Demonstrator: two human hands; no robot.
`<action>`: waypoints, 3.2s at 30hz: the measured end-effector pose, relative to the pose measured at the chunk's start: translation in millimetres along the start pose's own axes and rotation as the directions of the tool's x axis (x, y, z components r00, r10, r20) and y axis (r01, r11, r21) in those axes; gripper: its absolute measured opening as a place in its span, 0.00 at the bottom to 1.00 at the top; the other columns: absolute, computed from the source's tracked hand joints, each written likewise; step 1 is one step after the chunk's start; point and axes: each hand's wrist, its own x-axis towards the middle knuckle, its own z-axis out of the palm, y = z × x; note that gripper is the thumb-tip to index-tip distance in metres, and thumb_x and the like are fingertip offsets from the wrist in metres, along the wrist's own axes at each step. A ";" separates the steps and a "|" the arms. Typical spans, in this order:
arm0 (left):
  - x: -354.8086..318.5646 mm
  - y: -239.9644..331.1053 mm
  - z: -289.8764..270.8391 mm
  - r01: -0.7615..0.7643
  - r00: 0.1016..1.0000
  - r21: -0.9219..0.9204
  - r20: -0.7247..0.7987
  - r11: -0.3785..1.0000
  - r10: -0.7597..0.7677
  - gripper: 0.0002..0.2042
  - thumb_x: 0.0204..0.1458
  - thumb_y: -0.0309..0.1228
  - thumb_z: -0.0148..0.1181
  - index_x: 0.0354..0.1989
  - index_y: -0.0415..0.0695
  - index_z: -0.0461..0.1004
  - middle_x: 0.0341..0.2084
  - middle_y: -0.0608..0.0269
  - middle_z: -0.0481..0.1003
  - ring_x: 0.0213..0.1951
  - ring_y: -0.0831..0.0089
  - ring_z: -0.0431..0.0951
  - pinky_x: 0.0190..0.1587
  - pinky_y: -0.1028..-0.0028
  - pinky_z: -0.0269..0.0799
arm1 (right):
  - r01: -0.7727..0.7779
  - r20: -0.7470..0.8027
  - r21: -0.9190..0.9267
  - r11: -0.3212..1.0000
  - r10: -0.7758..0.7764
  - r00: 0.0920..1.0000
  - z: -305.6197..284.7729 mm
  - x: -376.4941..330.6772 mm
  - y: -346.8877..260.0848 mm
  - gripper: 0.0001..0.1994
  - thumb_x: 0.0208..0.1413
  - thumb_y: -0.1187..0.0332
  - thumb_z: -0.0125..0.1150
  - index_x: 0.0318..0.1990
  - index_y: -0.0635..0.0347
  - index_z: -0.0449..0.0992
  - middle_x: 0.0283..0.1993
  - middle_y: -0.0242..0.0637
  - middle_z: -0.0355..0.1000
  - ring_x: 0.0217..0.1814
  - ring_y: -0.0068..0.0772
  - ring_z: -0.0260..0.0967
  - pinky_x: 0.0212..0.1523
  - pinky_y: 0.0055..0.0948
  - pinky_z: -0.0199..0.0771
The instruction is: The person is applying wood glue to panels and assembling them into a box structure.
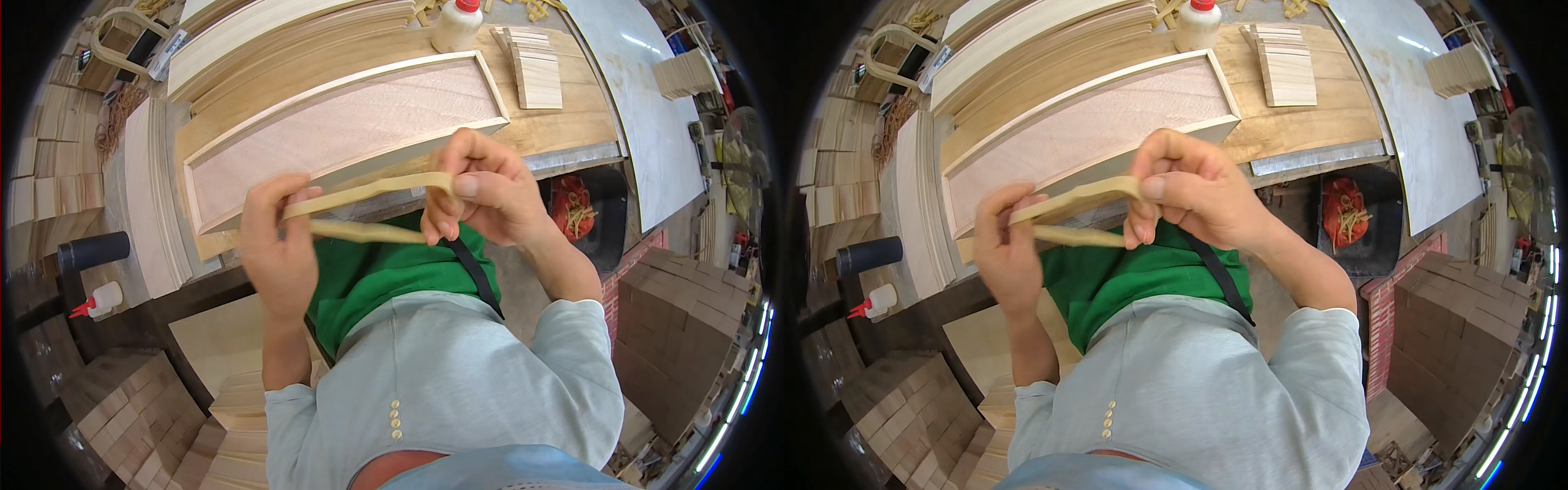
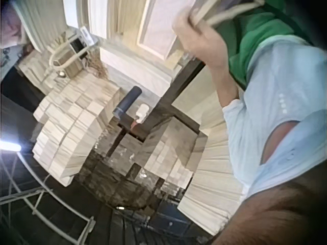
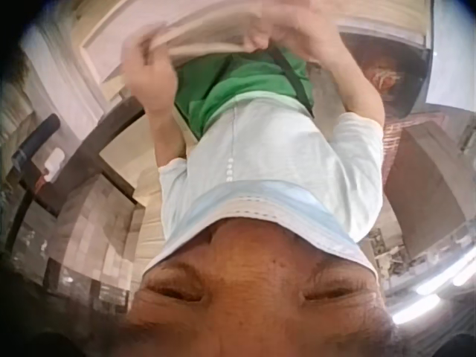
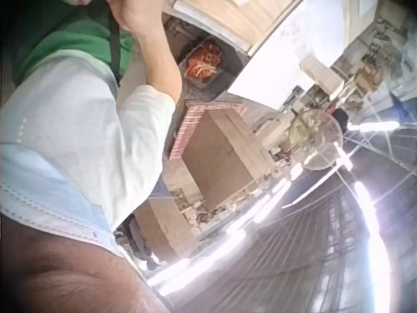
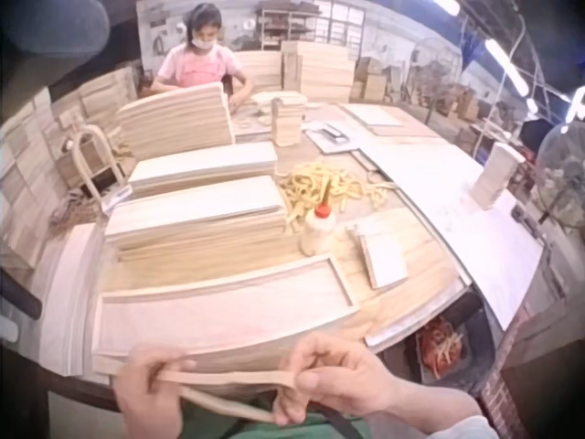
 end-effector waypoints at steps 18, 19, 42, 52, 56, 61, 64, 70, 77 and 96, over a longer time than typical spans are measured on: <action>16.5 -51.7 -170.8 0.329 0.944 -0.213 0.104 0.920 -0.314 0.25 0.54 0.20 0.55 0.62 0.33 0.60 0.14 0.76 0.58 0.15 0.88 0.55 0.18 0.84 0.55 | -0.226 -0.447 -0.765 0.603 -0.245 0.860 -66.2 -0.7 -87.6 0.22 0.53 0.73 0.61 0.56 0.68 0.70 0.19 0.20 0.53 0.15 0.11 0.48 0.15 0.18 0.48; 18.9 -51.6 -171.6 0.366 0.930 -0.159 0.079 0.917 -0.358 0.26 0.53 0.21 0.56 0.63 0.34 0.60 0.13 0.76 0.59 0.14 0.87 0.56 0.17 0.83 0.54 | -0.257 -0.449 -0.772 0.581 -0.214 0.867 -74.6 6.4 -86.7 0.23 0.53 0.71 0.60 0.58 0.67 0.70 0.19 0.20 0.53 0.15 0.11 0.48 0.15 0.18 0.49; 74.2 -91.9 -165.5 0.478 0.867 -0.186 0.256 0.858 -0.427 0.25 0.57 0.30 0.57 0.60 0.30 0.63 0.08 0.79 0.56 0.09 0.88 0.54 0.15 0.82 0.58 | -0.295 -0.471 -0.654 0.697 -0.069 0.880 -141.7 47.2 -82.6 0.19 0.66 0.67 0.50 0.62 0.65 0.65 0.15 0.17 0.52 0.10 0.08 0.44 0.10 0.13 0.47; 95.5 -142.4 -162.2 0.481 0.869 -0.631 0.252 0.609 -0.425 0.06 0.61 0.26 0.52 0.36 0.37 0.73 0.09 0.78 0.59 0.07 0.88 0.55 0.12 0.83 0.56 | -0.231 -0.463 -0.532 0.815 -0.051 0.885 -157.3 68.0 -84.8 0.12 0.65 0.71 0.50 0.51 0.70 0.72 0.14 0.18 0.54 0.09 0.09 0.43 0.09 0.13 0.46; 89.5 -154.1 -159.2 0.515 0.839 -0.758 0.351 0.401 -0.415 0.06 0.61 0.27 0.52 0.38 0.38 0.72 0.12 0.78 0.61 0.10 0.88 0.57 0.12 0.84 0.56 | -0.223 -0.404 -0.512 0.829 -0.004 0.915 -165.2 58.8 -84.1 0.15 0.64 0.72 0.51 0.55 0.70 0.70 0.22 0.23 0.64 0.18 0.12 0.57 0.17 0.14 0.59; 81.4 -143.5 -164.7 0.426 0.904 -0.062 0.000 0.902 -0.427 0.15 0.63 0.36 0.53 0.49 0.39 0.75 0.27 0.74 0.73 0.25 0.89 0.67 0.26 0.84 0.63 | -0.305 -0.419 -0.767 0.564 -0.080 0.905 -151.3 49.8 -82.3 0.21 0.65 0.59 0.52 0.61 0.59 0.70 0.48 0.30 0.74 0.44 0.21 0.71 0.44 0.22 0.70; 70.6 -109.7 -153.1 0.398 0.917 0.210 -0.114 0.893 -0.382 0.18 0.64 0.37 0.51 0.54 0.38 0.74 0.41 0.66 0.75 0.39 0.81 0.71 0.42 0.79 0.68 | -0.400 -0.413 -0.909 0.115 -0.129 0.902 -144.7 40.9 -90.7 0.22 0.65 0.51 0.49 0.60 0.51 0.72 0.44 0.29 0.75 0.36 0.21 0.71 0.30 0.18 0.66; 52.1 -95.9 -145.3 0.202 0.940 0.039 0.273 0.979 -0.205 0.47 0.43 0.50 0.69 0.71 0.44 0.52 0.66 0.53 0.57 0.67 0.65 0.56 0.67 0.66 0.52 | -0.058 -0.067 -0.994 0.091 -0.103 0.992 -120.2 27.8 -90.2 0.41 0.51 0.47 0.66 0.70 0.47 0.56 0.69 0.36 0.56 0.63 0.35 0.60 0.52 0.33 0.72; 67.5 -80.8 -149.6 0.119 0.879 0.362 0.394 0.924 -0.268 0.63 0.19 0.41 0.75 0.73 0.46 0.46 0.71 0.58 0.47 0.71 0.61 0.48 0.71 0.63 0.46 | -0.028 -0.037 -0.983 -0.183 0.046 0.998 -115.3 36.1 -88.6 0.63 0.24 0.46 0.80 0.73 0.40 0.46 0.76 0.36 0.40 0.74 0.43 0.48 0.63 0.44 0.64; 15.8 -131.0 -185.0 0.499 0.852 -0.265 0.324 0.825 -0.412 0.31 0.64 0.47 0.47 0.70 0.42 0.50 0.66 0.57 0.57 0.66 0.66 0.59 0.67 0.62 0.53 | -0.361 -0.412 -0.791 0.493 0.007 0.911 -111.7 0.1 -71.4 0.36 0.64 0.40 0.44 0.64 0.64 0.62 0.56 0.41 0.69 0.54 0.36 0.71 0.50 0.33 0.76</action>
